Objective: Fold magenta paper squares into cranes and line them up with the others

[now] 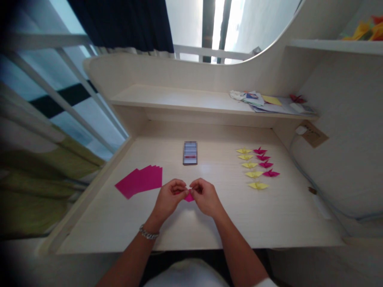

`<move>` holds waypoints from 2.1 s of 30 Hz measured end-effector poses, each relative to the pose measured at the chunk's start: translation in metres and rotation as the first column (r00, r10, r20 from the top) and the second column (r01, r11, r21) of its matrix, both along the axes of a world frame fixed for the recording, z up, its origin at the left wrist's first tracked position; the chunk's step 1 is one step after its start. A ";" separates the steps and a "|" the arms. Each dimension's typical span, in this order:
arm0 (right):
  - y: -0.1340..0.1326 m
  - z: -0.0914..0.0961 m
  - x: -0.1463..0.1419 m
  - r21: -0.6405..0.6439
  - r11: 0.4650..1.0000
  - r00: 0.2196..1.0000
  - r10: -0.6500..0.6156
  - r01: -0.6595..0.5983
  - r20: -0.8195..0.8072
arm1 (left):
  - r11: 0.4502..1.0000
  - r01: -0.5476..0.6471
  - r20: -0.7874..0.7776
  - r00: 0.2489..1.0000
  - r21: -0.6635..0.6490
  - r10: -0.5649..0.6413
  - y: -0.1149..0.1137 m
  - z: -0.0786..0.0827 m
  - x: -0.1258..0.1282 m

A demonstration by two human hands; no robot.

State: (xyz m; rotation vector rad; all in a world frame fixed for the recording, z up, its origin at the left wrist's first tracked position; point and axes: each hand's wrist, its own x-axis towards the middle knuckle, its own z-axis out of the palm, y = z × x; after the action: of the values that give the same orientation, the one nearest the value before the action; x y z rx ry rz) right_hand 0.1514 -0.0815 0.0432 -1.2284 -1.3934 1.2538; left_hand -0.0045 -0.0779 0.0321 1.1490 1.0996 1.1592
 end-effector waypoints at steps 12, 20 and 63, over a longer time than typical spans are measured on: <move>0.005 -0.001 0.011 -0.167 0.985 0.991 0.017 -0.040 -0.136 | 0.992 0.075 0.012 0.997 -0.098 -0.074 0.004 0.006 -0.002; 0.004 0.001 0.003 -0.054 0.989 0.979 -0.142 0.135 -0.148 | 0.991 0.031 0.227 0.974 -0.133 0.000 0.002 0.005 0.002; -0.001 0.003 0.006 0.246 0.967 0.988 -0.101 0.070 0.114 | 0.999 -0.029 -0.071 0.997 0.015 0.030 0.001 0.006 0.000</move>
State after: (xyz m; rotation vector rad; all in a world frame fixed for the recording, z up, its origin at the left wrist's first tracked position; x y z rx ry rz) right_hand 0.1570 -0.0823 0.0463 -1.2005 -1.5172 0.9302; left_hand -0.0043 -0.0766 0.0385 1.1959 1.1675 1.1576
